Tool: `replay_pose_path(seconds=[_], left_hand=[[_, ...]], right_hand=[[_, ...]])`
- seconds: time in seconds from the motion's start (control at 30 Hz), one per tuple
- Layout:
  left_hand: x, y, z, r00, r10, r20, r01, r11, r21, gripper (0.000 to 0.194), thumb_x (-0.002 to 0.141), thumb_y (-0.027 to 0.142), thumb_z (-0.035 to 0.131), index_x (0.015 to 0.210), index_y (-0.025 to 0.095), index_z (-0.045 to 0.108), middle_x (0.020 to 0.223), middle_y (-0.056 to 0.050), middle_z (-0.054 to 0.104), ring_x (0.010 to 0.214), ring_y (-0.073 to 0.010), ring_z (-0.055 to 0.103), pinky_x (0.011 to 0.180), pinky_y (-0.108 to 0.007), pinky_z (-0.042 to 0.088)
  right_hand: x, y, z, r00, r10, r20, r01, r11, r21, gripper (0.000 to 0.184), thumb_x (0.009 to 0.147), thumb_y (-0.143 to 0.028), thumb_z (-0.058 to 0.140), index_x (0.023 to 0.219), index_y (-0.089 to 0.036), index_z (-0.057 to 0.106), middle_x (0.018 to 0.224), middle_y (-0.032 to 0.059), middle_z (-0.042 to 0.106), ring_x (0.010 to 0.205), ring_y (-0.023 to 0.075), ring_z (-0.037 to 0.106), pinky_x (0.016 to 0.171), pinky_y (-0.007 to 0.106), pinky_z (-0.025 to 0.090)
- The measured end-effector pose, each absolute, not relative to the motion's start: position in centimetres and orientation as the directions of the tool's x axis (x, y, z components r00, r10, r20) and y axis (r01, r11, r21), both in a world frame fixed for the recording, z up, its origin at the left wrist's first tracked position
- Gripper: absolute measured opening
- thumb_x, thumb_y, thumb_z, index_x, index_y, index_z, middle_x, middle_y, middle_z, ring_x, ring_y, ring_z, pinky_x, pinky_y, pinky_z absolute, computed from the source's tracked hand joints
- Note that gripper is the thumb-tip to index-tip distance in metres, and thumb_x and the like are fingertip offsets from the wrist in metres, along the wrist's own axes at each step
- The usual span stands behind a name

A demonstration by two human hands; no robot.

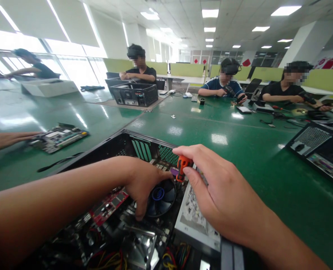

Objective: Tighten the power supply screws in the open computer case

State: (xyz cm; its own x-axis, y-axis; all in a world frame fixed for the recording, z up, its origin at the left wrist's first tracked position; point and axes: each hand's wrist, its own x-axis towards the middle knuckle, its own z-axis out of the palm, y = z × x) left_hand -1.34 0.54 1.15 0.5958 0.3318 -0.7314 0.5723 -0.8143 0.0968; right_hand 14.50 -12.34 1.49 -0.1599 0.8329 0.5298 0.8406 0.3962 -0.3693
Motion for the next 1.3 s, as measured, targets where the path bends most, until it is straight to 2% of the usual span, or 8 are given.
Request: replay_pose_path(seconds=[0.17, 0.37, 0.53, 0.67, 0.8, 1.0, 1.17, 1.3], left_hand=[[-1.4, 0.7, 0.8, 0.596, 0.331, -0.732, 0.569, -0.817, 0.094, 0.129, 0.037, 0.028, 0.074, 0.144, 0.019, 0.003, 0.144, -0.014, 0.033, 0.128, -0.0323, 0.035, 0.102, -0.039, 0.033], [-1.5, 0.8, 0.8, 0.606, 0.323, -0.727, 0.576, -0.809, 0.121, 0.129, 0.036, 0.028, 0.075, 0.144, 0.022, 0.006, 0.142, -0.013, 0.037, 0.127, -0.0344, 0.035, 0.101, -0.042, 0.033], [-1.5, 0.7, 0.9, 0.601, 0.325, -0.73, 0.587, -0.799, 0.127, 0.128, 0.035, 0.027, 0.075, 0.144, 0.022, 0.008, 0.14, -0.013, 0.04, 0.125, -0.0346, 0.038, 0.099, -0.042, 0.036], [-1.5, 0.7, 0.9, 0.602, 0.343, -0.721, 0.615, -0.775, 0.145, 0.13, 0.031, 0.027, 0.076, 0.144, 0.023, 0.012, 0.137, -0.011, 0.044, 0.123, -0.0344, 0.041, 0.099, -0.04, 0.037], [-1.5, 0.7, 0.7, 0.609, 0.358, -0.708, 0.616, -0.776, 0.137, 0.128, 0.031, 0.028, 0.075, 0.144, 0.024, 0.015, 0.138, -0.009, 0.044, 0.123, -0.0337, 0.041, 0.099, -0.04, 0.037], [-1.5, 0.7, 1.1, 0.587, 0.33, -0.739, 0.584, -0.805, 0.105, 0.128, 0.035, 0.029, 0.074, 0.144, 0.023, 0.008, 0.14, -0.012, 0.039, 0.124, -0.032, 0.042, 0.099, -0.039, 0.036], [-1.5, 1.6, 1.0, 0.606, 0.31, -0.732, 0.58, -0.803, 0.139, 0.126, 0.034, 0.033, 0.075, 0.143, 0.026, 0.014, 0.139, -0.011, 0.041, 0.119, -0.0356, 0.045, 0.096, -0.044, 0.039], [-1.6, 2.6, 0.6, 0.641, 0.276, -0.716, 0.57, -0.796, 0.203, 0.125, 0.031, 0.035, 0.076, 0.142, 0.028, 0.019, 0.137, -0.009, 0.044, 0.118, -0.0343, 0.047, 0.094, -0.041, 0.04]], right_hand=[[14.4, -12.4, 1.7, -0.14, 0.833, 0.535, 0.85, 0.379, -0.367, 0.022, 0.082, -0.025, 0.059, 0.103, -0.026, 0.055, 0.094, -0.0012, 0.061, 0.085, 0.0139, 0.059, 0.073, 0.025, 0.046], [14.3, -12.3, 1.4, -0.137, 0.837, 0.53, 0.84, 0.382, -0.385, 0.031, 0.086, -0.019, 0.05, 0.116, -0.027, 0.049, 0.101, -0.0002, 0.062, 0.09, 0.0138, 0.059, 0.074, 0.024, 0.047], [14.3, -12.2, 1.4, -0.17, 0.837, 0.521, 0.835, 0.403, -0.374, 0.032, 0.087, -0.017, 0.047, 0.117, -0.028, 0.049, 0.105, 0.0003, 0.062, 0.095, 0.0147, 0.059, 0.08, 0.026, 0.047], [14.4, -12.2, 1.4, -0.133, 0.835, 0.534, 0.842, 0.379, -0.383, 0.032, 0.084, -0.025, 0.055, 0.114, -0.028, 0.049, 0.105, -0.0005, 0.062, 0.092, 0.0146, 0.06, 0.077, 0.024, 0.047], [14.5, -12.3, 1.4, -0.113, 0.841, 0.53, 0.856, 0.353, -0.378, 0.027, 0.08, -0.032, 0.061, 0.104, -0.026, 0.052, 0.093, -0.0013, 0.064, 0.082, 0.0146, 0.062, 0.069, 0.024, 0.047], [14.2, -12.2, 1.5, -0.129, 0.846, 0.518, 0.838, 0.372, -0.398, 0.026, 0.083, -0.023, 0.055, 0.108, -0.026, 0.05, 0.097, 0.0012, 0.062, 0.087, 0.0164, 0.061, 0.072, 0.026, 0.047], [14.4, -12.0, 1.6, -0.164, 0.863, 0.477, 0.825, 0.385, -0.413, 0.027, 0.086, -0.019, 0.051, 0.111, -0.026, 0.049, 0.101, 0.002, 0.062, 0.089, 0.0159, 0.061, 0.075, 0.025, 0.048], [14.5, -11.7, 1.8, -0.204, 0.877, 0.435, 0.801, 0.405, -0.441, 0.029, 0.085, -0.016, 0.05, 0.112, -0.026, 0.049, 0.106, 0.0017, 0.063, 0.097, 0.0158, 0.061, 0.081, 0.025, 0.049]])
